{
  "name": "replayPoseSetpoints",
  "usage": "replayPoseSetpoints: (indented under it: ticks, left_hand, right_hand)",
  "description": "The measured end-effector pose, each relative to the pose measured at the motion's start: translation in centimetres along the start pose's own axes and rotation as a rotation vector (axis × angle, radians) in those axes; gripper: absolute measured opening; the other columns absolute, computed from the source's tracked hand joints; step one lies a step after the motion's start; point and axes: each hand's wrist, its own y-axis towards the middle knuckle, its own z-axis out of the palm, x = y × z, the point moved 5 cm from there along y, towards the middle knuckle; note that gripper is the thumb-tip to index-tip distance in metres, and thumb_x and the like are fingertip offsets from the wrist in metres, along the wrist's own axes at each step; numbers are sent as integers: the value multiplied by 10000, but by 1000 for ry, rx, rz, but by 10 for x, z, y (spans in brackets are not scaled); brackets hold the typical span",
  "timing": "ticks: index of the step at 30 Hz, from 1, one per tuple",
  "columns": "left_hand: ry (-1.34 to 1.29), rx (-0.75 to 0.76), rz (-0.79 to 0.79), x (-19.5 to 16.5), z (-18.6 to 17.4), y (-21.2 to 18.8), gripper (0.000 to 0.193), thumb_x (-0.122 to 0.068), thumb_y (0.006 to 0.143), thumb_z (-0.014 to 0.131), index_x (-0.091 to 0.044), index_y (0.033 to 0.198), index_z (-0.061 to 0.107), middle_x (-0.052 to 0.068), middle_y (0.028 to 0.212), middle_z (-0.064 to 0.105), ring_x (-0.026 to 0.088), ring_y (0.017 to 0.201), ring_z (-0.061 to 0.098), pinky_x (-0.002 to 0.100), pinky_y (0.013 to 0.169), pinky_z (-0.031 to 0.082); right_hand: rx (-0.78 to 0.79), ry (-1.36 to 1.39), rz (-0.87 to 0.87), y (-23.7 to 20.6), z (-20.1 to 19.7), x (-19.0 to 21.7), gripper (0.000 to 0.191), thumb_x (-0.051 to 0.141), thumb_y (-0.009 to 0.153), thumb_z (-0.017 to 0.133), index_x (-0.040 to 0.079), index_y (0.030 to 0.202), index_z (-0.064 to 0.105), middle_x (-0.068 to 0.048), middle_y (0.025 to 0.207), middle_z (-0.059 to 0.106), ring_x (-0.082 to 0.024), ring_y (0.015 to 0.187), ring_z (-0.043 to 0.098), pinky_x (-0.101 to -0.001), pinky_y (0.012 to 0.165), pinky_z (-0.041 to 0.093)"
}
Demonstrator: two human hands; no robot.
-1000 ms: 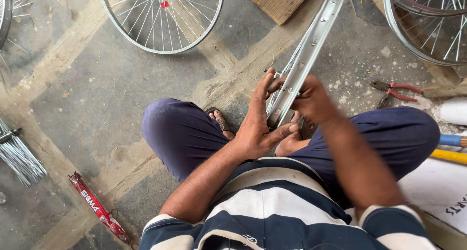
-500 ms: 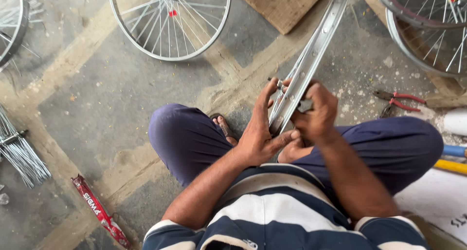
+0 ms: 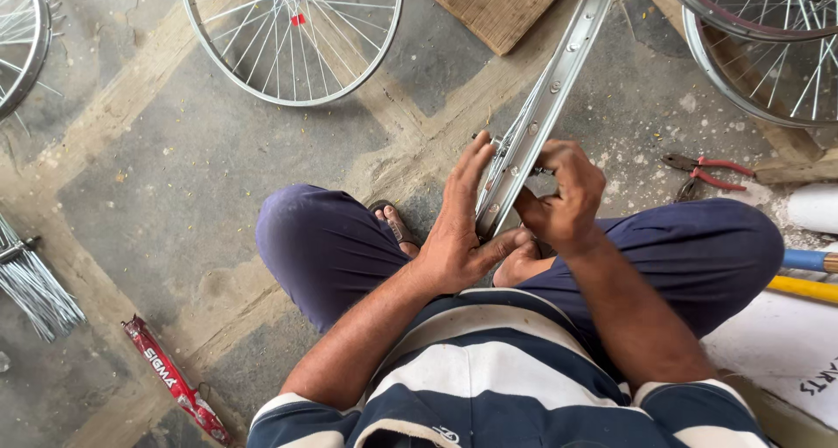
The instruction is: The person sits on the floor and uses a spoke wrench to tighten the nipples on a bicycle rim held between their legs. They rotate the rim and continue tightening the nipples along its length.
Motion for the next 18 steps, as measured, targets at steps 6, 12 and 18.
replayPoseSetpoints:
  ticks: [6,12,18]
  left_hand:
    - [111,-9,67,-2,6,0,928,-462,1012,717,-145,1710,193,229,1743,38,387,1639,175,592,1360,163]
    - [107,-40,59,0,1,-4,893,-438,1016,717,-162,1694,205,228,1780,-10,424,1640,47,603,1383,161]
    - [-24,-48,19,1,-4,-4,891,-394,1018,757,-173,1699,227,218,1745,27,367,1623,223,529,1342,283]
  right_hand:
    - [482,259,193,10,16,-20,422,194,861,745,10,1238,697,-165,1012,767,-262,867,784,-384,761,610]
    - [-64,138,39,-26,44,-13,322,175,968,715,-1,1235,670,-167,1056,750,-237,888,747,-366,754,591]
    - [621,1188,536,-17,44,-72,336,68,963,731,-16,1282,665,-114,1184,744,-185,1060,712,-328,919,595]
